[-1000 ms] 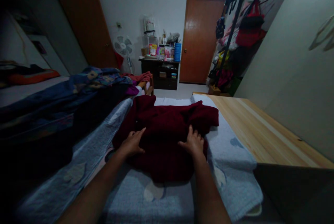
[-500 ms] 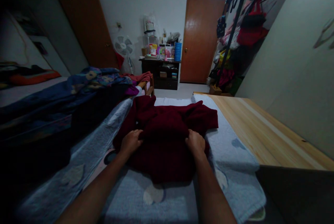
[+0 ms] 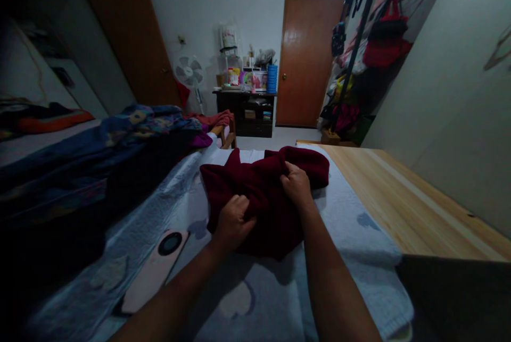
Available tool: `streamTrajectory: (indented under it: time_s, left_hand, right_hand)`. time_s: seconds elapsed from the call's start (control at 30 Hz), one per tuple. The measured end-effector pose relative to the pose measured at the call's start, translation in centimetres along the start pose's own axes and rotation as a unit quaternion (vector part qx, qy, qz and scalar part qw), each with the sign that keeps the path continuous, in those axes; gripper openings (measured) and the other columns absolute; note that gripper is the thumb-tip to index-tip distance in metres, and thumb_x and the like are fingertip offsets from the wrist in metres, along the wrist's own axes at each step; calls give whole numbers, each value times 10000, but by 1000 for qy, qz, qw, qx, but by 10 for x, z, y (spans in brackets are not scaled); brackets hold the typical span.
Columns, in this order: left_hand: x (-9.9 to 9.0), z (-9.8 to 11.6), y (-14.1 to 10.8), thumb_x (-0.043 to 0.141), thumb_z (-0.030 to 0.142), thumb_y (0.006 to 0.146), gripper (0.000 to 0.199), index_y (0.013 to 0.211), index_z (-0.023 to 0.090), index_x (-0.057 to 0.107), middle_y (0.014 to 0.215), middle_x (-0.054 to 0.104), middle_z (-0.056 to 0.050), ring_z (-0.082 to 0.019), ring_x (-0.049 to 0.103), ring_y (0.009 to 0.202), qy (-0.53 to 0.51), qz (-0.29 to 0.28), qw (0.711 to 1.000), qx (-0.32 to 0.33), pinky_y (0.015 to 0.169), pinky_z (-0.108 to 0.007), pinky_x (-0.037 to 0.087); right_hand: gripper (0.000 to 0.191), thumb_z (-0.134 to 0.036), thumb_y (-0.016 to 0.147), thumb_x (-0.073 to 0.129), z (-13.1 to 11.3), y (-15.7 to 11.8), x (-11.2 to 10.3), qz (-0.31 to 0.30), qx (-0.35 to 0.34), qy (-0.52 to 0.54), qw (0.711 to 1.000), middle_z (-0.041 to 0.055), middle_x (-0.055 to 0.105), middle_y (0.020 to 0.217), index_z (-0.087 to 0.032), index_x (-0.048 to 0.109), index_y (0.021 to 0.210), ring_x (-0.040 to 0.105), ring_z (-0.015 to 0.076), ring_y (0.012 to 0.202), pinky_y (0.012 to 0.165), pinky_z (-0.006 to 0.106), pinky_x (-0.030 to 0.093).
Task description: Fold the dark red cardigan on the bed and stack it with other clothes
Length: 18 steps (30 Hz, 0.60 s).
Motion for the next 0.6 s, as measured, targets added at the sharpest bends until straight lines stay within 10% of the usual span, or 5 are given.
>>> streamTrajectory:
  time_s: [0.17,0.37,0.5,0.6]
  left_hand:
    - [74,31,-32,569,212,825,133,957,204,576,1051,598,-98,-255,524,1008,22,-188,978,85,817,-378,492]
    - [28,27,-24,632,432,822,316,1054,218,621,1068,608,-71,-223,574,988,-105,-196,972,76,883,-350,498]
    - [-39,-51,-6,522,409,895,264,1052,227,632,1208,546,-67,-209,555,1111,-141,23,988,-62,1000,-343,448]
    - [-54,-136,-17,603,432,826,406,1172,221,587,1333,440,-99,-290,423,1296,-22,113,966,-230,1122,-444,329]
  right_hand:
    - [439,-92,767,469,28,-14,65,-181,-11,-140,973,77,651,1148,-194,642,1158,587,210,1035,904,297,414]
    - [465,-162,825,461,55,-36,79,-182,22,-182,966,140,594,1225,-151,540,1282,557,243,1112,967,359,381]
    - [576,-241,845,427,59,-56,57,-101,18,-73,992,125,477,1400,-168,397,1416,423,237,1294,1098,428,291]
    - [555,-387,891,399,60,-71,43,-56,30,26,998,97,445,1437,-210,392,1417,383,220,1339,1121,422,286]
Point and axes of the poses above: each hand's wrist, its own y-axis towards the middle knuckle, its own x-axis out of the palm, z = x × y, the point moved 9 cm from there along y, towards the middle knuckle
